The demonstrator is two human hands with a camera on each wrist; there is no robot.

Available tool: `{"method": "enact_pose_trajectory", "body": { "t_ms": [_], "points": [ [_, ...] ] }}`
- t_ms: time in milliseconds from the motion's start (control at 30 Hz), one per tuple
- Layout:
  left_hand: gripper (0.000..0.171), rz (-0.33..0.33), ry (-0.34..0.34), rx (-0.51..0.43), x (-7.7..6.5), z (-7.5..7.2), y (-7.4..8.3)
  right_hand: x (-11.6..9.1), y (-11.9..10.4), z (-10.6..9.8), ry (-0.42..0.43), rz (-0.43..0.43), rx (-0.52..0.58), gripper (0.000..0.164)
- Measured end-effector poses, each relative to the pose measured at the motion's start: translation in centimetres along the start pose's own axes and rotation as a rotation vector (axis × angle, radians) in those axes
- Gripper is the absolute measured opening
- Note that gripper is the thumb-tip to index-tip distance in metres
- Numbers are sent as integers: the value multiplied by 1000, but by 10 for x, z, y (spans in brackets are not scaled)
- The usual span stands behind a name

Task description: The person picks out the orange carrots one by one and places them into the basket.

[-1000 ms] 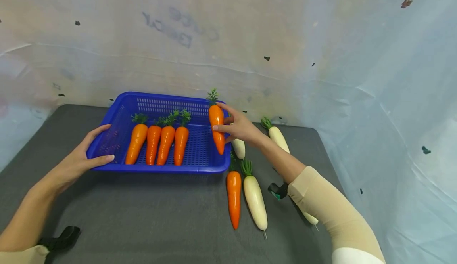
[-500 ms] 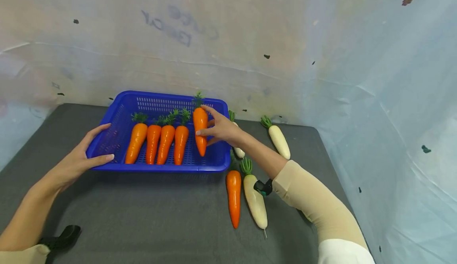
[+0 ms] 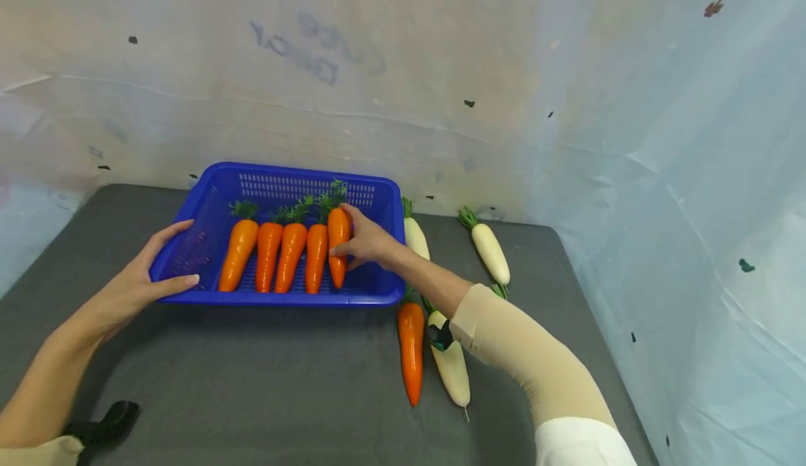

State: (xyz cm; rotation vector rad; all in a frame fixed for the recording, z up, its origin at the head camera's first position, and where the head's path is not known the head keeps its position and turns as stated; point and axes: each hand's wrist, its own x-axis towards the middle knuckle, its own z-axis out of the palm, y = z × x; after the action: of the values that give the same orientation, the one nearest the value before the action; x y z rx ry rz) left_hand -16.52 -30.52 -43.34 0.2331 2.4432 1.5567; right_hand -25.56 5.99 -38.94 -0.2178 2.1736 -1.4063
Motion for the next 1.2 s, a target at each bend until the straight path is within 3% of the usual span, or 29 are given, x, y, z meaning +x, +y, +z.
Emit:
{"method": "enact_pose_trajectory", "body": {
  "t_ms": [233,533,1033,1200],
  "points": [
    [86,16,-7,-1,0,-1,0,9,5,8,11,37,-77,94],
    [85,7,-4,34,1,-2,-2,11,5,12,41,41,-66,94],
    [84,-7,-13,9,0,0,1,9,3,9,80,61,-60,90],
    [85,-30,-11,1,2,0,1,7,2,6,100,33,-99,88]
  ]
}}
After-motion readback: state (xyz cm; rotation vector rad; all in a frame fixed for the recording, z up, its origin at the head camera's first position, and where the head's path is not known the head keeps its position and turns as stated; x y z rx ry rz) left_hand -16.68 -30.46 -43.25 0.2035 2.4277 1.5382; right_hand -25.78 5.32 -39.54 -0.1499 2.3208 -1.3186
